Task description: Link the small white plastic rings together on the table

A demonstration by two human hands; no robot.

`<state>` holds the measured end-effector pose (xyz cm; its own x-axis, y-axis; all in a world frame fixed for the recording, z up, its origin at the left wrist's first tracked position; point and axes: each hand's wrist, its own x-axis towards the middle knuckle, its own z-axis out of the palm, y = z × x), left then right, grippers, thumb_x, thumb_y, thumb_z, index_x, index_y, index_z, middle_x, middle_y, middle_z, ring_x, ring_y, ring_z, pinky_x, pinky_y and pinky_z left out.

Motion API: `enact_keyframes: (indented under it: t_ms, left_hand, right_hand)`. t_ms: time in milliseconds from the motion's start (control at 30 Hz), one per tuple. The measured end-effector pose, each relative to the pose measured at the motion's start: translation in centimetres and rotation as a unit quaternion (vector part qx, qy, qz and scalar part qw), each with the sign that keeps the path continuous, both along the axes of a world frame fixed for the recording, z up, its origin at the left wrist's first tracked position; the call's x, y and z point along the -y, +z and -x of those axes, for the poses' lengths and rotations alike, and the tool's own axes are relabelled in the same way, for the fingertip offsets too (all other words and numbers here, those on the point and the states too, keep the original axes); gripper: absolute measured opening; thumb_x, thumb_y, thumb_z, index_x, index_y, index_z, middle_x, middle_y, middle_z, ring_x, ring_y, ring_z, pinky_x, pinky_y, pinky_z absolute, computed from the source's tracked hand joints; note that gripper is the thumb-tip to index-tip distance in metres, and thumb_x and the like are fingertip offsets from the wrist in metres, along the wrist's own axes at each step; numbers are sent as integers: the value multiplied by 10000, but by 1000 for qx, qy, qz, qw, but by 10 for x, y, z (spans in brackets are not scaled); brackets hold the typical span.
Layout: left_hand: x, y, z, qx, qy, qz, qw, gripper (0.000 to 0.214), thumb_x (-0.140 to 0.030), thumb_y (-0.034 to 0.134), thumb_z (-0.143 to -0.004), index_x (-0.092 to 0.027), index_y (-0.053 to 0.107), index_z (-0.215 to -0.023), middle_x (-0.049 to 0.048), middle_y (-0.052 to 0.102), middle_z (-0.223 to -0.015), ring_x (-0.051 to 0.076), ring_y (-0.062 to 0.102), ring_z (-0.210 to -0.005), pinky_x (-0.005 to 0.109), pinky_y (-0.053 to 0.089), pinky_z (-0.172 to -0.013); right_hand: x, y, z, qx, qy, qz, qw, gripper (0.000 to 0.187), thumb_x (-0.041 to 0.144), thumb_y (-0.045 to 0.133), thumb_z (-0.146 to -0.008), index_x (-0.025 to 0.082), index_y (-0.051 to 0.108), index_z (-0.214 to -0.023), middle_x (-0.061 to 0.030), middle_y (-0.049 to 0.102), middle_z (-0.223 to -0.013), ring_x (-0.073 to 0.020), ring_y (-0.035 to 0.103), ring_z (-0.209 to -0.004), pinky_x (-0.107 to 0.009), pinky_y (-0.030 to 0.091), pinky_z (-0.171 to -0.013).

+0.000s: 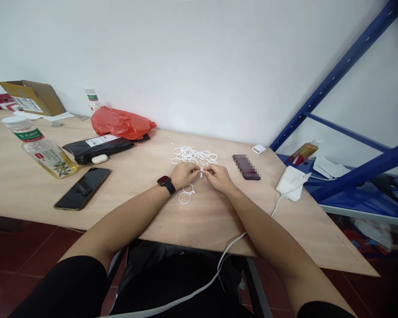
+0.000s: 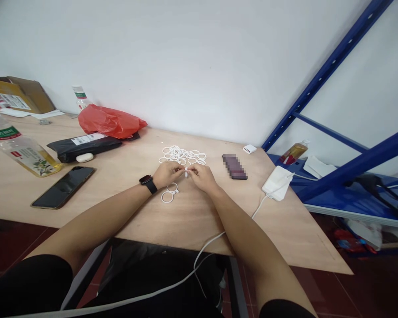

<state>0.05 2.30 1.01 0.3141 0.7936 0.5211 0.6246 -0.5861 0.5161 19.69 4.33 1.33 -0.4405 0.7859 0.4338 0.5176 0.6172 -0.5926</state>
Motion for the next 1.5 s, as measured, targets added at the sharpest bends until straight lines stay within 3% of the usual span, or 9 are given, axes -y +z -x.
enact_keyframes:
  t_ms: [400, 567, 733, 867, 1000, 1133, 1267, 1500]
  left_hand:
    - [1, 1, 0, -22, 5, -13, 1000, 153, -261, 598, -864, -163, 692, -793, 34, 697, -765, 150, 622, -734, 282, 468, -734]
    - [0, -2, -1, -4, 1, -19, 1000, 141, -271, 589, -866, -178, 678, -923, 57, 696, -927, 181, 628, -883, 335, 481, -857]
    - [2, 1, -1, 27, -22, -38, 999, 88, -208, 557, -835, -170, 631, -865, 66, 684, -1001, 192, 612, -982, 347, 465, -927]
    - [5, 5, -2, 17, -18, 3, 1000, 90, -212, 537, -824, -177, 610, -863, 30, 690, -871, 168, 627, -830, 311, 484, -820]
    - [6, 3, -4, -23, -34, 47, 998, 196, -173, 538, -776, -178, 650, -936, -3, 683, -760, 141, 616, -712, 260, 471, -720]
    - [5, 0, -6, -72, -76, 76, 992, 149, -195, 550, -790, -172, 689, -839, 5, 689, -744, 129, 604, -670, 236, 452, -666]
    - [6, 1, -7, -83, -132, 54, 986, 233, -338, 587, -854, -160, 683, -738, 33, 701, -786, 138, 612, -714, 246, 448, -701]
    - [10, 4, -7, -68, -87, 112, 988, 228, -357, 585, -858, -170, 707, -903, -7, 686, -677, 109, 588, -590, 211, 392, -576]
  right_hand:
    - [-1, -2, 0, 11, 11, 17, 1000, 146, 320, 577, -880, 214, 675, -856, -10, 709, -771, -142, 612, -661, -242, 452, -634]
    - [-2, -5, 2, -13, 9, 28, 999, 171, 352, 598, -870, 218, 703, -878, -1, 716, -772, -135, 609, -640, -243, 463, -643]
    - [-5, -2, -4, -7, 15, 25, 1000, 176, 344, 607, -856, 218, 721, -905, -12, 732, -818, -144, 628, -672, -249, 478, -656]
    - [-18, -3, -18, 21, -68, -28, 997, 212, 311, 545, -887, 216, 719, -961, -43, 732, -958, -181, 649, -822, -297, 490, -783]
    - [-33, -13, -27, 89, -124, -13, 988, 301, 257, 536, -875, 209, 674, -1138, -76, 677, -1177, -214, 645, -933, -358, 486, -886]
    - [-37, -19, -27, 129, -93, 7, 987, 385, 201, 539, -869, 244, 618, -1243, -72, 634, -1273, -248, 605, -1113, -392, 460, -973]
    - [-33, -18, -23, 144, -71, -1, 987, 392, 116, 515, -850, 237, 633, -1203, -67, 658, -1211, -237, 604, -1115, -373, 463, -975]
    - [-30, -15, -21, 154, -65, -12, 986, 388, 52, 503, -817, 231, 667, -1119, -63, 669, -1154, -219, 609, -1079, -337, 464, -950]
